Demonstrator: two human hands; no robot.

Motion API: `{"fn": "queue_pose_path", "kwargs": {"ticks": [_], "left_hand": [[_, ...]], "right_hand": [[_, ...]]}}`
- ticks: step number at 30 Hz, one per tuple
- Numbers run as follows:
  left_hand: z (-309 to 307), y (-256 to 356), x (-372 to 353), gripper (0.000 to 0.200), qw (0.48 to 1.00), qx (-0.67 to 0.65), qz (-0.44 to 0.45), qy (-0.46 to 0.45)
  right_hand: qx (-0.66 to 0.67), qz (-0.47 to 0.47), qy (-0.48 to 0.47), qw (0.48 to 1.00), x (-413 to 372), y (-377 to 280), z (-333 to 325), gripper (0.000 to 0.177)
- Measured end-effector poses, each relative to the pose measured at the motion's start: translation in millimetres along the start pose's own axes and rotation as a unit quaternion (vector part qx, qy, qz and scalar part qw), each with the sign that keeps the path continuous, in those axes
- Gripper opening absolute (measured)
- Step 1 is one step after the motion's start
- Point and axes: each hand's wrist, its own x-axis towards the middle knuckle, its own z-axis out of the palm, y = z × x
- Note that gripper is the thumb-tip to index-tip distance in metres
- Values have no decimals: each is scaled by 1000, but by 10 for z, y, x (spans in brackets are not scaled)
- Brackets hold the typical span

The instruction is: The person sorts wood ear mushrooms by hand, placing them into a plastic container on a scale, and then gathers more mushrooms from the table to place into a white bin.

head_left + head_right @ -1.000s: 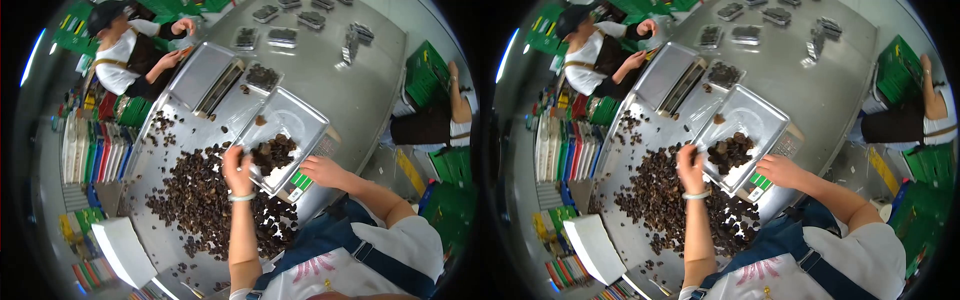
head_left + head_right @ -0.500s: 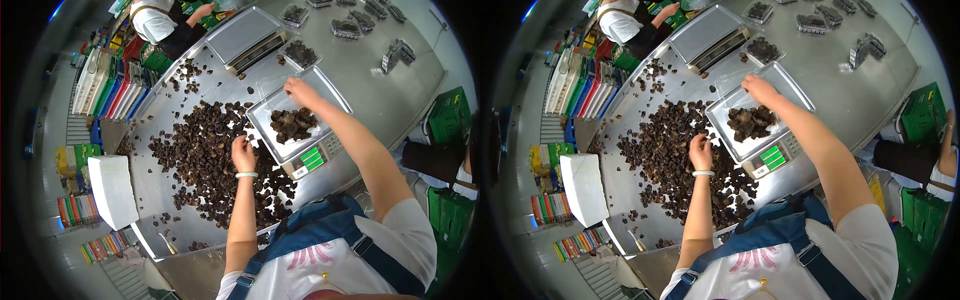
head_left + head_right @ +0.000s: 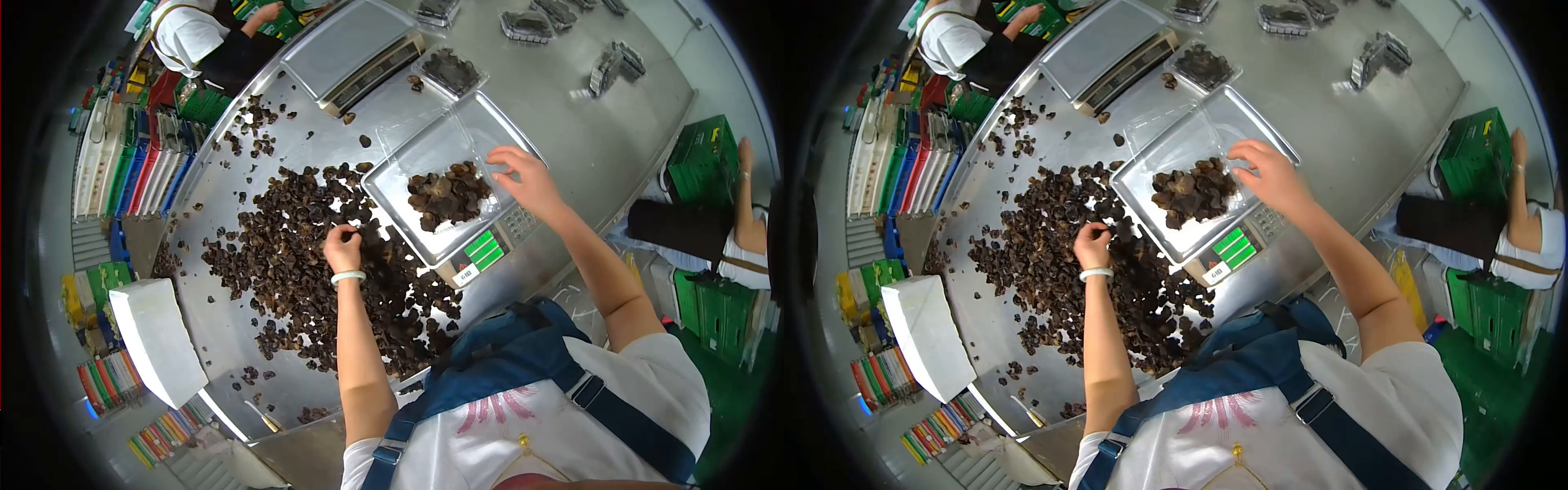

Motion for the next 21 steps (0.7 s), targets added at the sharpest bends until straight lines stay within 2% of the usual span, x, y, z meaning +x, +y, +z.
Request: {"fn": "queue_pose_path", "kwargs": {"ticks": [2, 4, 5, 7, 9, 10, 12, 15, 16, 18, 19, 21], "left_hand": [[-168, 452, -79, 14, 973, -215, -80, -34], [-235, 1153, -211, 17, 981, -181, 67, -14], [-222, 1592, -316, 19, 971, -226, 67, -43], [-68, 2130, -444, 17, 967, -183, 157, -84], [242, 2359, -499, 17, 957, -164, 208, -116], [432, 2362, -477, 26, 948, -114, 269, -128], [689, 2436, -555, 35, 938, -5, 319, -133], [630, 2512, -642, 44, 927, 47, 349, -131], [492, 2582, -677, 44, 936, 27, 329, -123], [215, 2442, -663, 39, 958, -27, 267, -100], [62, 2287, -645, 33, 975, -47, 199, -86], [-156, 1770, -564, 21, 989, -126, 71, -40]], "right_hand": [[4, 14, 4, 1000, -150, 106, -25, 24], [28, 25, 1, 999, -275, 100, -1, 22], [32, 32, -8, 999, -310, 89, 6, 21], [36, 41, -19, 998, -364, 38, 21, 20], [35, 43, -22, 998, -372, -33, 12, 19], [24, 11, -17, 1000, -371, -27, -2, 19], [1, -51, -7, 999, -391, 41, -8, 19], [-25, -76, 2, 997, -481, 186, -98, 22], [-37, -84, 9, 996, -547, 241, -136, 24], [-14, -18, -14, 1000, -685, 310, -238, 24], [-1, 14, -24, 1000, -734, 348, -277, 24], [-12, 9, -24, 1000, -822, 475, -309, 24]]}}
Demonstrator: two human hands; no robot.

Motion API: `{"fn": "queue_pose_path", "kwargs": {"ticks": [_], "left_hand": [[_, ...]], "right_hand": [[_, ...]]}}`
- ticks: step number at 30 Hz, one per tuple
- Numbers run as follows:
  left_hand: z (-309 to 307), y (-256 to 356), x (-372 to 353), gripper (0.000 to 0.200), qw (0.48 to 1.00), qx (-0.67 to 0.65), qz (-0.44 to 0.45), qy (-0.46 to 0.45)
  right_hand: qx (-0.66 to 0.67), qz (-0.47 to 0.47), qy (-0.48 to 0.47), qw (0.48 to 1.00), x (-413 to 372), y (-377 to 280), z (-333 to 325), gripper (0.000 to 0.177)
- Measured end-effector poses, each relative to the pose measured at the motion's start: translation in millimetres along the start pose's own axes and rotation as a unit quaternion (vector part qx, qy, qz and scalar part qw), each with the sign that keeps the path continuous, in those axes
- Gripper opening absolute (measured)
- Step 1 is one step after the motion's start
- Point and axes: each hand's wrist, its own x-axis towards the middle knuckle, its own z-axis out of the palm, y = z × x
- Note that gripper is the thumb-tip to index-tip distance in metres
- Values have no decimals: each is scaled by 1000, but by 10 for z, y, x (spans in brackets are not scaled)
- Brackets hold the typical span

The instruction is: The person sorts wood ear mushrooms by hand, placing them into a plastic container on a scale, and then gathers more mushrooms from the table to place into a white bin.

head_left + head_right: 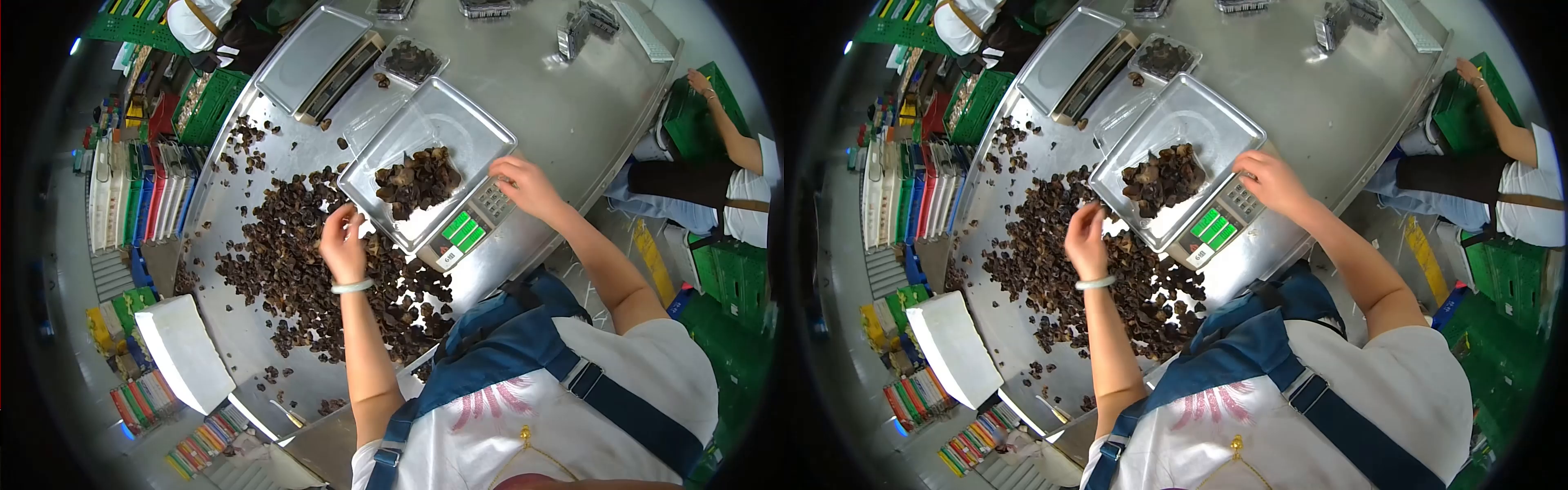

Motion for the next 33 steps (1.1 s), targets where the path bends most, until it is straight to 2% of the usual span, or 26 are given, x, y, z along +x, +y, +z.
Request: {"fn": "queue_pose_path", "kwargs": {"ticks": [1, 4, 7, 9, 11, 13, 14, 16, 17, 18, 19, 20, 21, 22, 23, 25, 26, 27, 28, 29, 30, 31, 32, 33], "left_hand": [[-131, -187, -6, 17, 996, -60, -55, 43], [-274, -50, -53, 16, 991, -1, -104, 89], [56, 43, -17, 13, 999, 21, -25, 3], [340, 311, -25, 22, 988, 111, 58, -89], [616, 390, -30, 29, 963, 173, 175, -112], [780, 246, -14, 30, 931, 253, 230, -127], [815, 191, -18, 26, 926, 272, 230, -125], [719, 334, -33, 26, 982, 126, 74, -121], [657, 368, -68, 26, 992, 50, -7, -118], [582, 336, -119, 22, 980, -139, -98, -107], [520, 429, -170, 20, 945, -290, -138, -71], [427, 526, -215, 23, 884, -412, -199, -94], [318, 580, -258, 27, 804, -524, -256, -117], [229, 464, -306, 30, 722, -606, -293, -162], [133, 389, -384, 25, 697, -603, -360, -145], [-82, 176, -497, 20, 691, -602, -397, -57], [-303, -5, -515, 17, 665, -639, -378, -79], [-480, -85, -523, 16, 675, -635, -374, -38], [-675, -205, -551, 16, 722, -602, -341, 4], [-810, -243, -561, 16, 812, -504, -290, 50], [-961, -461, -577, 22, 895, -342, -276, 73], [-1100, -908, -575, 36, 970, -37, -218, 98], [-1093, -907, -530, 39, 963, 205, -117, 127], [-1084, -880, -501, 43, 889, 434, -11, 148]], "right_hand": [[-6, -3, -1, 1000, -14, 36, 2, 24], [38, 25, 6, 999, 83, -33, 57, 24], [1, -18, 63, 998, 399, -263, 193, 23], [-59, -80, 70, 993, 679, -315, 400, 20], [-117, -119, 62, 984, 896, -227, 492, 16], [-170, -138, 34, 975, 1063, -202, 522, 10], [-149, -132, 69, 978, 1076, -232, 504, 9], [-47, -101, 133, 985, 1042, -421, 425, 10], [3, -82, 164, 983, 988, -542, 382, 10], [46, -91, 184, 978, 915, -724, 347, 13], [44, -152, 202, 966, 837, -877, 379, 13], [57, -202, 177, 962, 743, -1011, 493, 11], [20, -318, 161, 934, 684, -1120, 590, 12], [-72, -362, 73, 926, 600, -1185, 731, 17], [-89, -375, -3, 923, 576, -1207, 876, 20], [77, -333, -37, 939, 621, -1233, 876, 20], [121, -271, 17, 955, 657, -1156, 847, 20], [163, -206, 67, 962, 701, -1039, 787, 20], [170, -139, 74, 973, 743, -973, 612, 17], [175, -66, 96, 978, 757, -863, 478, 15], [147, -49, 114, 981, 765, -751, 341, 14], [87, -45, 118, 988, 757, -639, 245, 13], [25, -76, 121, 989, 723, -536, 184, 18], [-36, -105, 121, 986, 697, -464, 176, 25]]}}
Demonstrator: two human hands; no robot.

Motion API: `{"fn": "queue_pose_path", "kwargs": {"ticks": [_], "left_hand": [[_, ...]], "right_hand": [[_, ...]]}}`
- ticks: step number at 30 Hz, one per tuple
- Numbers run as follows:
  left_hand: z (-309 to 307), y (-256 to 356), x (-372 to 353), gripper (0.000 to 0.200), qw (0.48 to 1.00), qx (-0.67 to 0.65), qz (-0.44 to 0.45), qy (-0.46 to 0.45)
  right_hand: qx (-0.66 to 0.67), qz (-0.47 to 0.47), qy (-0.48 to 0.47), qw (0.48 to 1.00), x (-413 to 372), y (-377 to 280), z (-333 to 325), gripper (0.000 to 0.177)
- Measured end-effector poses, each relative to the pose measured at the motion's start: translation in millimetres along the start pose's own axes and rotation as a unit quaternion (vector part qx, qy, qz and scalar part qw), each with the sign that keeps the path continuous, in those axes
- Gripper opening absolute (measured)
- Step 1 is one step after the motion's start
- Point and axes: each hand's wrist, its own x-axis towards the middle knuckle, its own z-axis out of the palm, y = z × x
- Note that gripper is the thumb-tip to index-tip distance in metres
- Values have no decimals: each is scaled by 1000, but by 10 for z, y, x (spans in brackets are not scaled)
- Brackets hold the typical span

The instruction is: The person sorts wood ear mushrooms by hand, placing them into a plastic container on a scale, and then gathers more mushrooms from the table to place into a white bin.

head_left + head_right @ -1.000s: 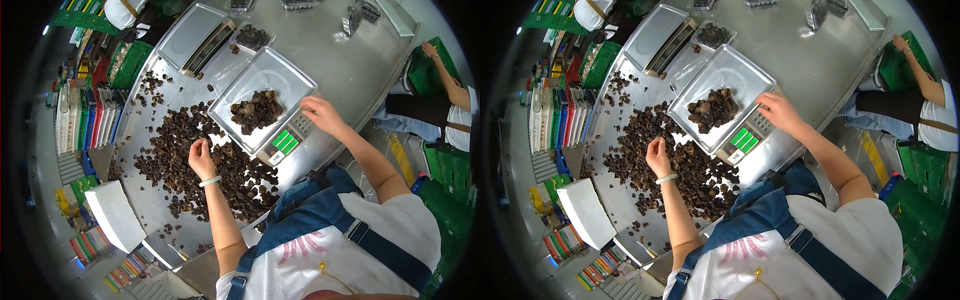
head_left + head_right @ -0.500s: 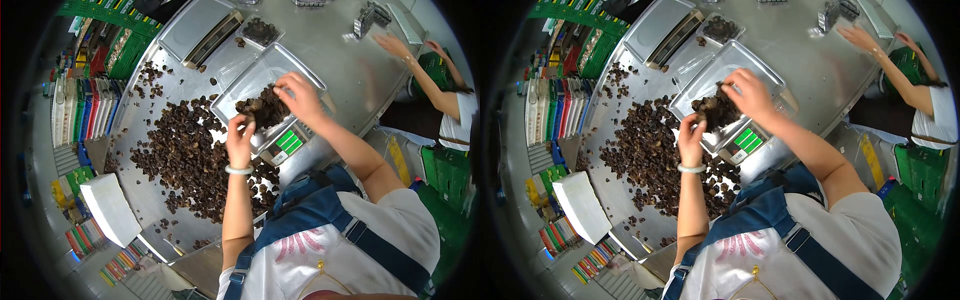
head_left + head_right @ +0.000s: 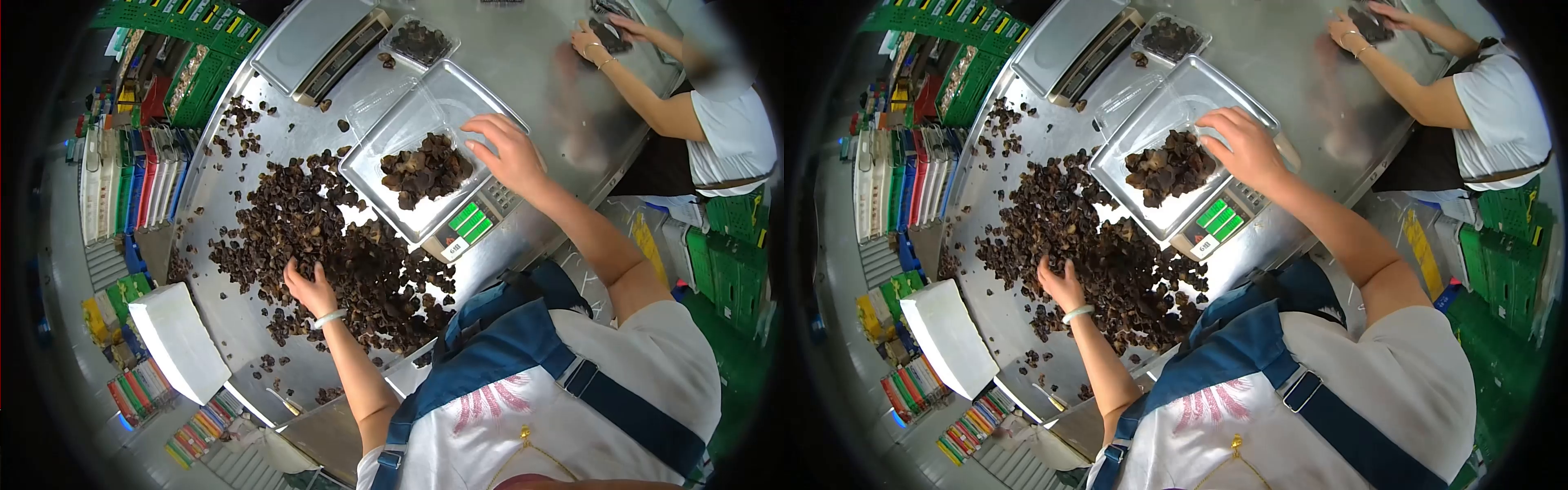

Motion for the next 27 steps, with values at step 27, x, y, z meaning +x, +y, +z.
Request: {"fn": "queue_pose_path", "kwargs": {"ticks": [27], "left_hand": [[438, 1241, -199, 25, 622, -616, -245, -417]], "right_hand": [[475, 424, -172, 751, -591, 264, 374, 32]]}}
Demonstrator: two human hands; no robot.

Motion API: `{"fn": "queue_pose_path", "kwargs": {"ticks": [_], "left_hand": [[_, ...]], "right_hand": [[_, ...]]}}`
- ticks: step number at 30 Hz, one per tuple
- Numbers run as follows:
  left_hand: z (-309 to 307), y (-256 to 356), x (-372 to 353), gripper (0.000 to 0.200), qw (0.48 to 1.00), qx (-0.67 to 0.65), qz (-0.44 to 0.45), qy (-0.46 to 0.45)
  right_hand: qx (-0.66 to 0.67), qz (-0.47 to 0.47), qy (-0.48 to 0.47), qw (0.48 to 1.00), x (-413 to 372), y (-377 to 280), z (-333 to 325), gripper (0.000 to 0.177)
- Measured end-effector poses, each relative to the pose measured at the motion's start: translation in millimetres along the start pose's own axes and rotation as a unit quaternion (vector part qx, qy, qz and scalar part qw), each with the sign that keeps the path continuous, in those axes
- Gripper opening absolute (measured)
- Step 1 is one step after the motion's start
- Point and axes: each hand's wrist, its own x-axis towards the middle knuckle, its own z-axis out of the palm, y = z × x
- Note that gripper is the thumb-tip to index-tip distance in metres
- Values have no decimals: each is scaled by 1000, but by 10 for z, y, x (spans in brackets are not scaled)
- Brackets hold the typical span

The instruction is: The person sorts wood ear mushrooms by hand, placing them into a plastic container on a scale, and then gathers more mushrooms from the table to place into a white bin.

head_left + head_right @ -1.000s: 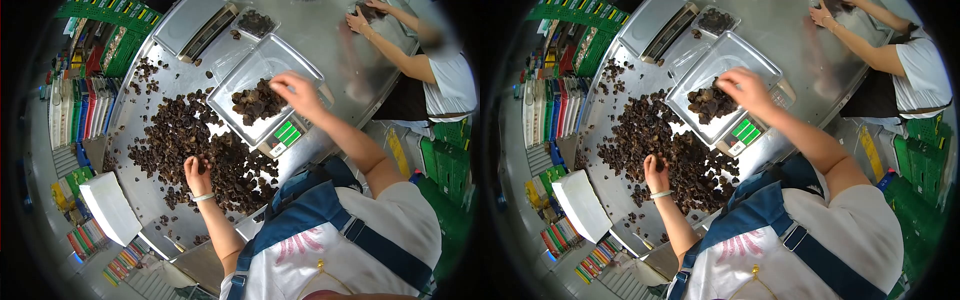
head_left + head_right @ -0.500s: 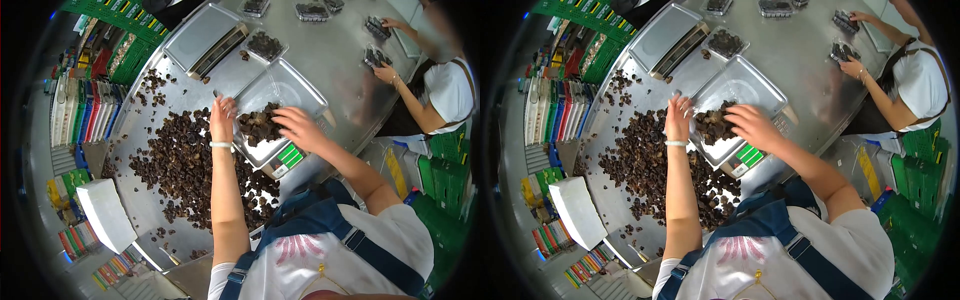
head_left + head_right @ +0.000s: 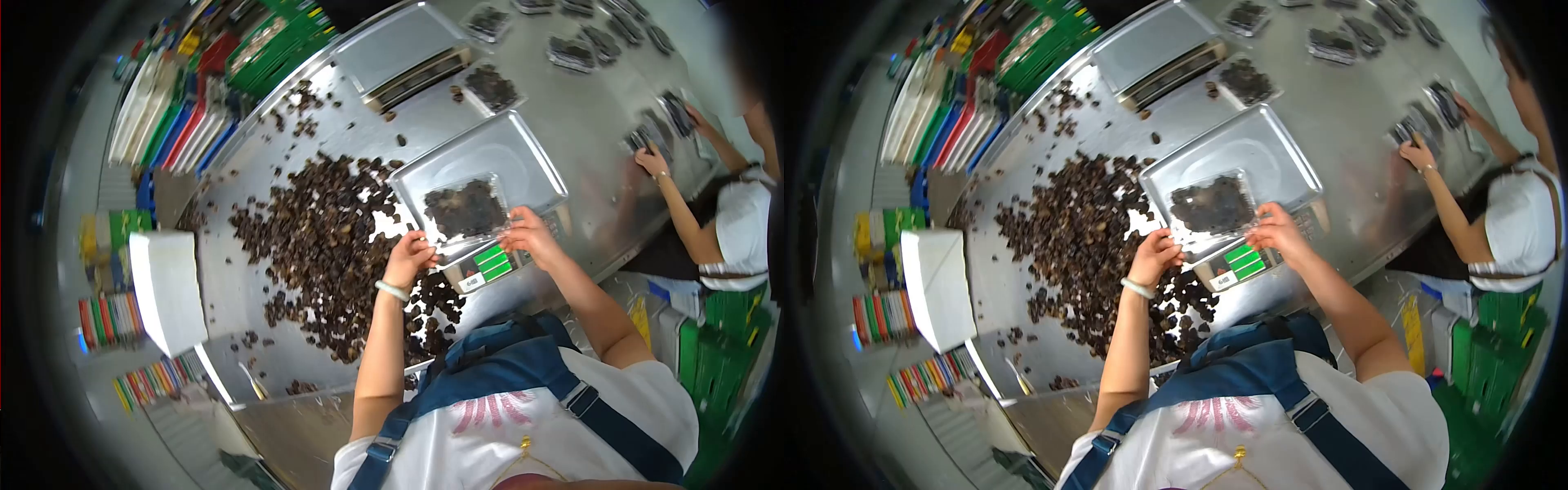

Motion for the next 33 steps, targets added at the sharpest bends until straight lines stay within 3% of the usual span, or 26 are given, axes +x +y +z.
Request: {"fn": "queue_pose_path", "kwargs": {"ticks": [2, 5, 7, 9, 10, 12, 13, 14, 15, 16, 17, 19, 21, 23, 25, 27, 28, 29, 32, 33], "left_hand": [[44, -58, 13, 27, 1000, 17, 22, 13], [109, -337, 144, 28, 986, 101, 124, 56], [201, -286, 16, 40, 989, 64, 136, 2], [203, -138, -197, 56, 970, 106, 216, 25], [61, -159, -270, 65, 969, 110, 214, 59], [-205, -91, -532, 60, 945, 176, 204, 185], [-379, -201, -574, 50, 904, 248, 235, 258], [-709, -450, -560, 45, 919, 209, 217, 255], [-770, -478, -710, 38, 928, 177, 217, 247], [-899, -590, -817, 30, 924, 189, 162, 289], [-1127, -780, -825, 22, 922, 230, 184, 251], [-1197, -906, -842, 14, 934, 266, 192, 141], [-870, -926, -773, 15, 930, 292, 217, 47], [-214, -714, -849, 17, 872, 415, 246, -84], [436, -515, -973, 18, 833, 488, 174, -192], [604, -711, -763, 19, 792, 484, 185, -324], [682, -788, -661, 20, 765, 519, 150, -350], [713, -961, -505, 23, 742, 525, 162, -384], [1141, -1100, -646, 26, 691, 554, 186, -426], [1280, -1169, -700, 25, 663, 570, 203, -441]], "right_hand": [[3, 17, -1, 1000, 25, -2, -18, 28], [-10, -26, -13, 1000, 0, 6, -92, 27], [4, -67, -15, 998, -82, -61, -226, 26], [18, -105, -8, 994, -171, -240, -489, 25], [30, -131, 5, 991, -232, -295, -570, 25], [85, -175, 52, 980, -199, -396, -740, 23], [116, -215, 95, 965, -212, -495, -962, 23], [144, -211, 112, 960, -188, -518, -1127, 19], [173, -218, 59, 959, -86, -467, -1417, 22], [129, -264, 34, 955, -202, -531, -1403, 27], [56, -270, 64, 959, -160, -410, -1606, 31], [-26, -212, 218, 952, -337, -392, -1509, 38], [-89, -226, 203, 949, -577, -109, -1425, 27], [-243, -283, 219, 902, -1087, 347, -1237, 15], [-390, -251, 245, 851, -1702, 996, -1123, 17], [-483, -132, 256, 827, -2243, 1904, -1094, 21], [-555, -29, 267, 787, -2562, 2324, -982, 25], [-565, 78, 222, 791, -3005, 2468, -798, 27], [-479, 293, 184, 807, -3784, 3454, -720, 31], [-467, 286, 205, 811, -3926, 3561, -733, 30]]}}
